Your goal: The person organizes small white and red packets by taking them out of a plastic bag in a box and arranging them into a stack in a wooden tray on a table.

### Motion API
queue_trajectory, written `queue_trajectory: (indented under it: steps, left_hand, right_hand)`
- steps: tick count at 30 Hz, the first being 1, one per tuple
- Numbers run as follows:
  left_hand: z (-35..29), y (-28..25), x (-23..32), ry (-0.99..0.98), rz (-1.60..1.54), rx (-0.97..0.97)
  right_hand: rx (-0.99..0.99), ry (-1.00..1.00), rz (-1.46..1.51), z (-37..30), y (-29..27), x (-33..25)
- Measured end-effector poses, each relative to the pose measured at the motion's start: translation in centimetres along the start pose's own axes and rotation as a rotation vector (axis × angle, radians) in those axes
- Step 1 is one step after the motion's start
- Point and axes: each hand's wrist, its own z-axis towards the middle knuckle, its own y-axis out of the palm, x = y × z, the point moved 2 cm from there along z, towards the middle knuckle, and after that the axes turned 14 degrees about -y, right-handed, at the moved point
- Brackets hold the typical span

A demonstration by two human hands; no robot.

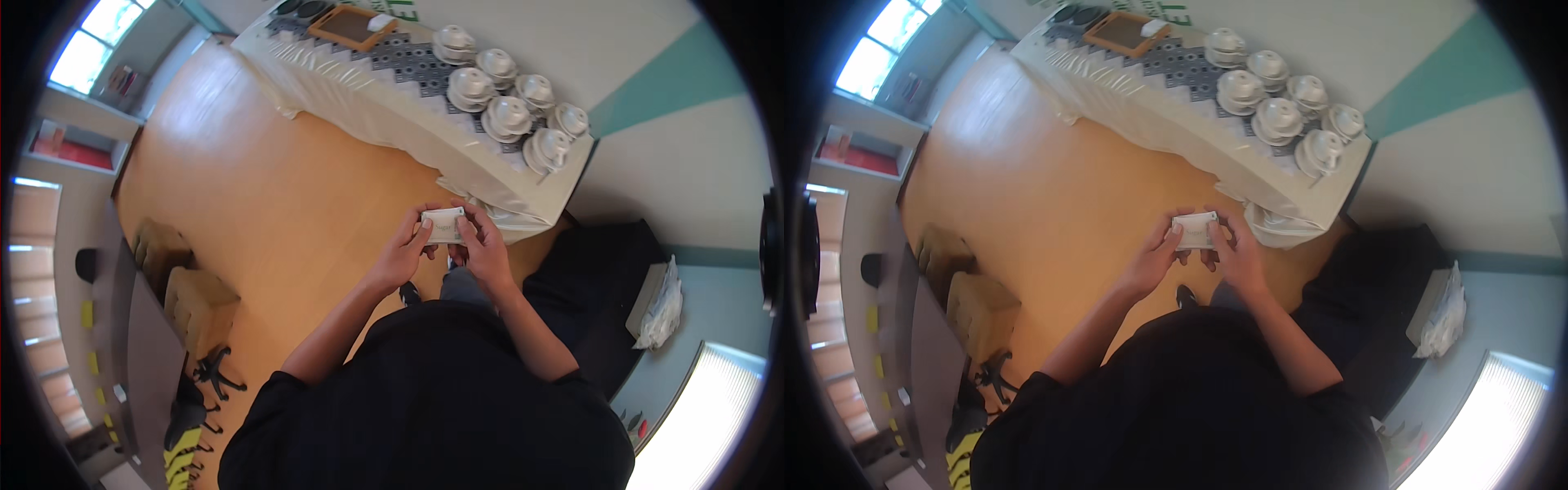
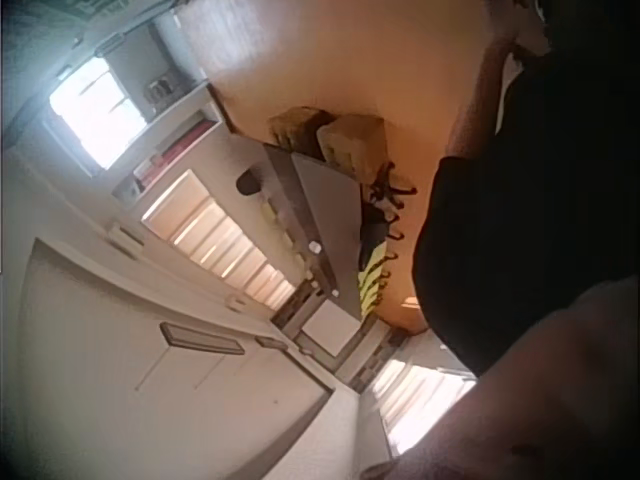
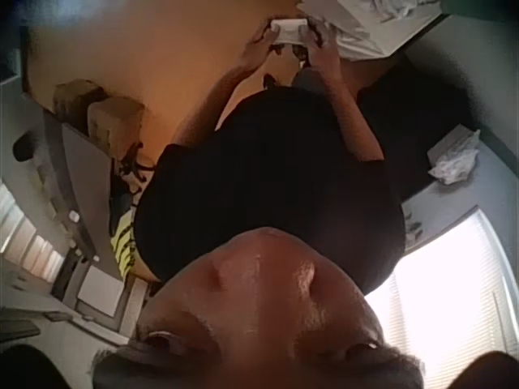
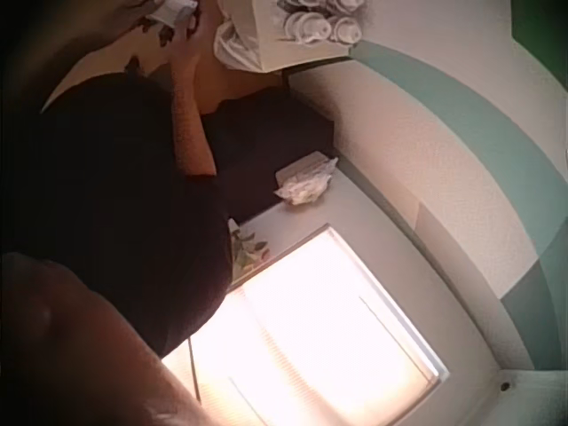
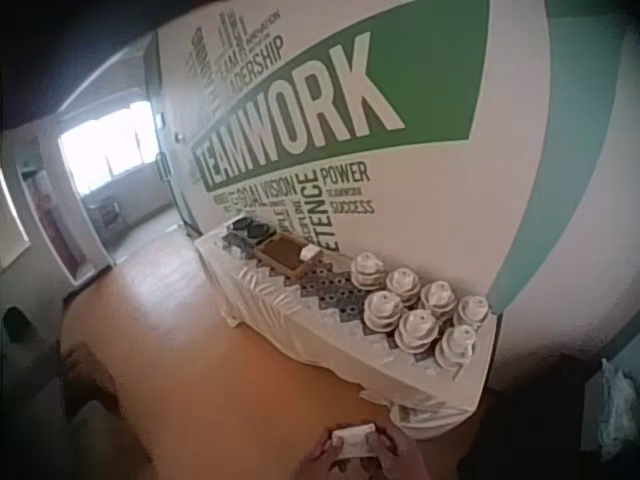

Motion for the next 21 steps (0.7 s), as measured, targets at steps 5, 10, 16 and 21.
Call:
queue_trajectory:
  steps: [5,10,16,21]
  left_hand:
    - [-2.5,-8.1,3.0,0.028,0.000,0.188]
    - [-0.6,-16.2,6.1,0.035,-0.142,0.252]
    - [3.9,-25.4,12.0,0.006,-0.149,0.309]
    - [7.8,-32.4,17.3,0.006,-0.202,0.328]
  right_hand:
    - [-0.161,0.042,-0.014,5.8,7.9,2.7]
    - [-0.250,0.053,-0.038,13.6,14.1,4.2]
    - [-0.316,0.108,0.033,24.2,20.5,6.0]
    - [-0.349,0.105,0.030,32.6,25.3,6.0]
